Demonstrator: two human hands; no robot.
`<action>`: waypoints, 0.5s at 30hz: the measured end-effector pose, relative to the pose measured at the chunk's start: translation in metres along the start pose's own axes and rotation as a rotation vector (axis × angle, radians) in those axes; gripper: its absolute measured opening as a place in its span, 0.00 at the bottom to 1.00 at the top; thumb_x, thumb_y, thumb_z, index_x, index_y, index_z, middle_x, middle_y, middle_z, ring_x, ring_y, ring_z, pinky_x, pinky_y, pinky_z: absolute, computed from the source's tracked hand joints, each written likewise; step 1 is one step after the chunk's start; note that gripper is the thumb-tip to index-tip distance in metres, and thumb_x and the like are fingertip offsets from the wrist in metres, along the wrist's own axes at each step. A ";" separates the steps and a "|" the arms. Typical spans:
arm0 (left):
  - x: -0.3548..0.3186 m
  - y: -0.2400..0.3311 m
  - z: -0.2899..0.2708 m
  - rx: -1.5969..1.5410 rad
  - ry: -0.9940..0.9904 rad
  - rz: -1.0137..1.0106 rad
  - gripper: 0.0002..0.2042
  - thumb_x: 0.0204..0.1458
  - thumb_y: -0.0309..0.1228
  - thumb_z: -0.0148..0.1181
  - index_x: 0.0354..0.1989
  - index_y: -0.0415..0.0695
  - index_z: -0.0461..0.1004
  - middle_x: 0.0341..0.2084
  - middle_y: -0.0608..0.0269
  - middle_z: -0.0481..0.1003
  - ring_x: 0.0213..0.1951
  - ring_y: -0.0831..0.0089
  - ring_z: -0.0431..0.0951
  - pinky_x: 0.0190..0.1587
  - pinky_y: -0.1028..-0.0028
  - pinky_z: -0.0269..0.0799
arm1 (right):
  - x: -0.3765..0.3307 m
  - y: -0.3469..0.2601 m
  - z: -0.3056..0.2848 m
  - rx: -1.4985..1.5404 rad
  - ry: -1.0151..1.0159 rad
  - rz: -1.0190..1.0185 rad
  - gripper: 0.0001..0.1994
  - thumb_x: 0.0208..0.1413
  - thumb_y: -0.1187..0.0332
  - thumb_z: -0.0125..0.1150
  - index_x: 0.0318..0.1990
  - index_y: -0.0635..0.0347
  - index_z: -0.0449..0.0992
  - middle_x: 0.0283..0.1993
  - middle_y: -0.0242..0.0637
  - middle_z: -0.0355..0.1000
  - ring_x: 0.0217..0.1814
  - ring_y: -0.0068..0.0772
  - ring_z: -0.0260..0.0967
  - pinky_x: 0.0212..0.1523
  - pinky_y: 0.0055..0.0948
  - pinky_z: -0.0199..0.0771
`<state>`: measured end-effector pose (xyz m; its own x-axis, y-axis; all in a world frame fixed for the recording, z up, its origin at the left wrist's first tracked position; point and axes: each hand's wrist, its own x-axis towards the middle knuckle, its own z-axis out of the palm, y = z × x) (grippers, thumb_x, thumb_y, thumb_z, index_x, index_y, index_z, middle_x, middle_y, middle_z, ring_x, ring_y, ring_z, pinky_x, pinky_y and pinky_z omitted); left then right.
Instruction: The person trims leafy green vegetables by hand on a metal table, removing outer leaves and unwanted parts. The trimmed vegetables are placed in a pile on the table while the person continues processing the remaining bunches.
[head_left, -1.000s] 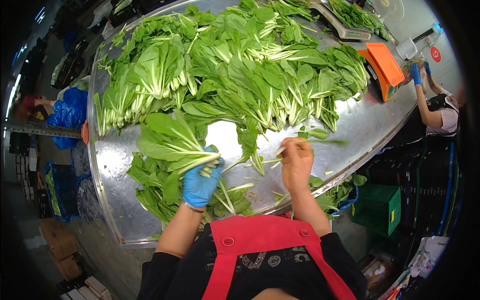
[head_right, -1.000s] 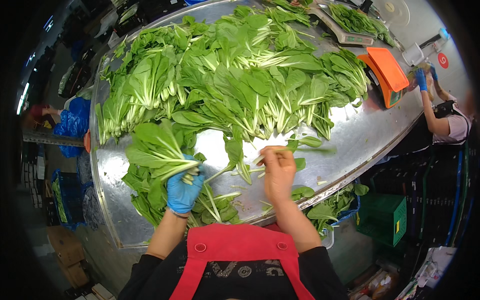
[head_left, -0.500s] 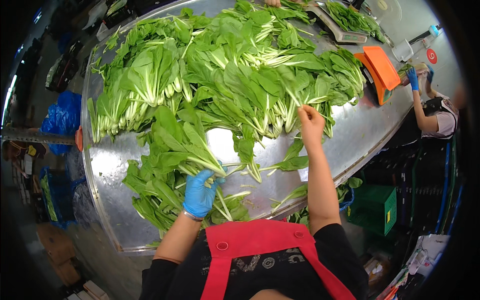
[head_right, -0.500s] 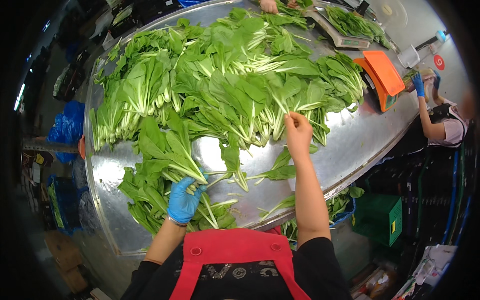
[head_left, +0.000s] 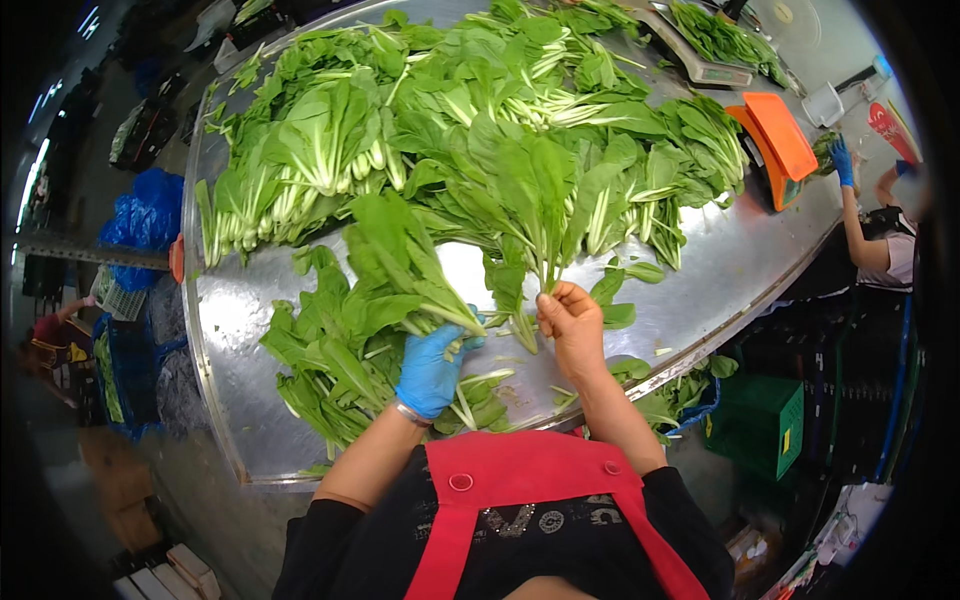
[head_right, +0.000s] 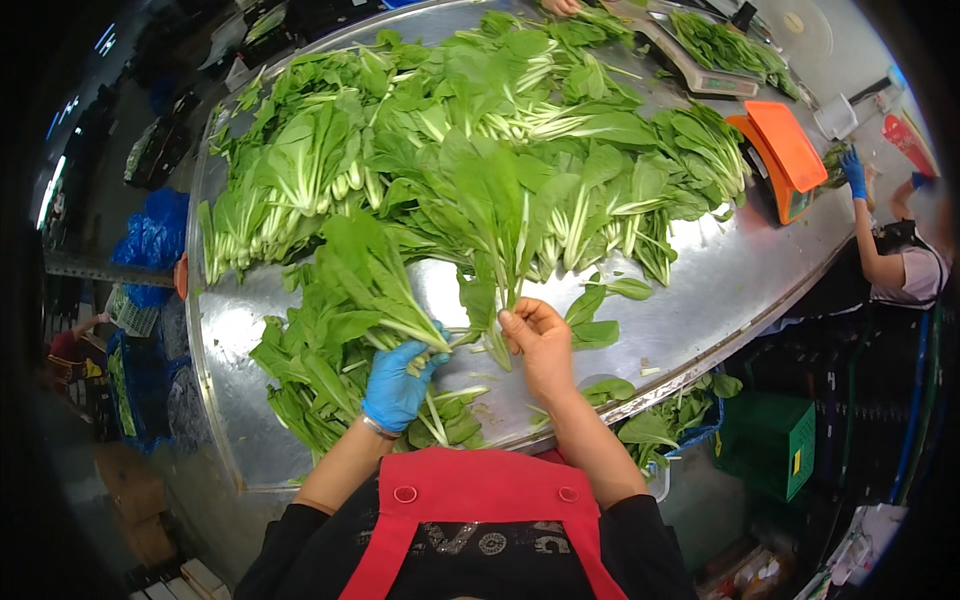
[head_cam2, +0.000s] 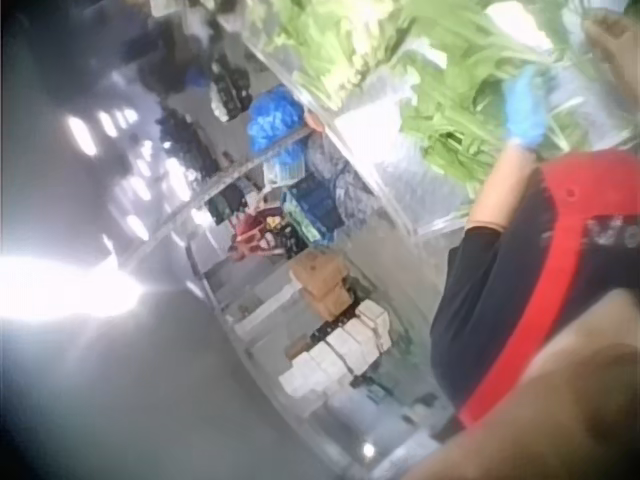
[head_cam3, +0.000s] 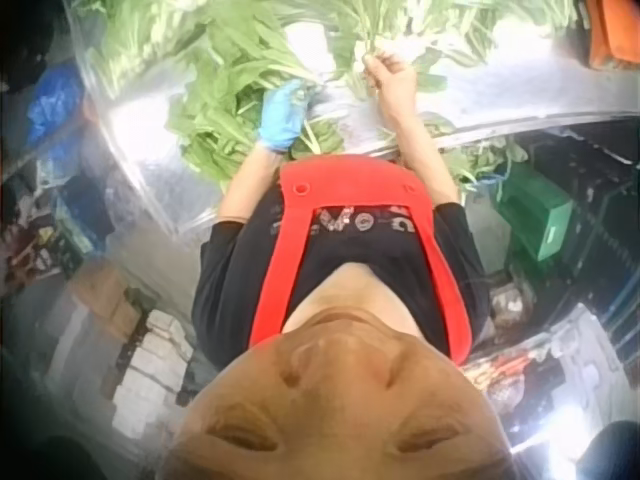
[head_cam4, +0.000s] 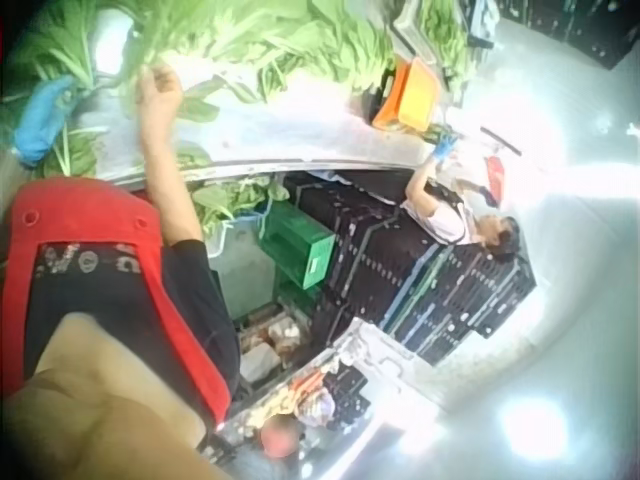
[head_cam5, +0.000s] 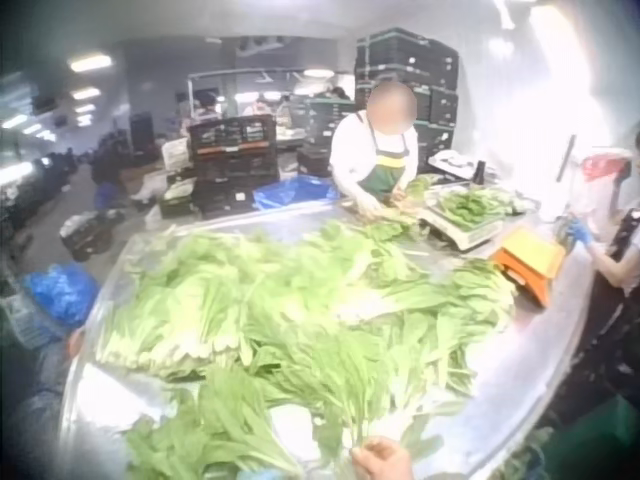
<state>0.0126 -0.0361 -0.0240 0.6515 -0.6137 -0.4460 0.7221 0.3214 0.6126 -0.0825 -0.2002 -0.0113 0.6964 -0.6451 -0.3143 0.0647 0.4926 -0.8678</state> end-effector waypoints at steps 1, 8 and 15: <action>-0.001 -0.001 0.003 0.012 0.004 0.019 0.11 0.48 0.21 0.49 0.42 0.38 0.68 0.36 0.57 0.73 0.39 0.65 0.74 0.39 0.66 0.72 | -0.005 0.003 0.005 -0.015 -0.012 0.031 0.07 0.47 0.74 0.61 0.32 0.62 0.69 0.23 0.27 0.67 0.20 0.13 0.57 0.21 0.14 0.56; -0.007 -0.009 -0.002 -0.073 -0.023 -0.103 0.10 0.49 0.20 0.48 0.40 0.35 0.68 0.35 0.56 0.73 0.40 0.67 0.73 0.47 0.68 0.68 | -0.026 0.023 0.027 -0.288 -0.189 0.011 0.08 0.43 0.76 0.64 0.30 0.63 0.70 0.25 0.27 0.69 0.25 0.12 0.62 0.27 0.12 0.64; -0.013 0.002 0.003 -0.106 -0.115 -0.195 0.11 0.49 0.22 0.50 0.41 0.31 0.69 0.38 0.56 0.73 0.41 0.68 0.72 0.49 0.72 0.65 | -0.029 0.010 0.033 -0.596 -0.235 -0.065 0.08 0.41 0.75 0.66 0.26 0.65 0.70 0.23 0.29 0.67 0.22 0.15 0.61 0.24 0.16 0.64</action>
<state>0.0048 -0.0300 -0.0152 0.4707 -0.7476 -0.4685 0.8560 0.2584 0.4478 -0.0787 -0.1574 0.0011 0.8469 -0.4840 -0.2201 -0.2492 0.0044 -0.9684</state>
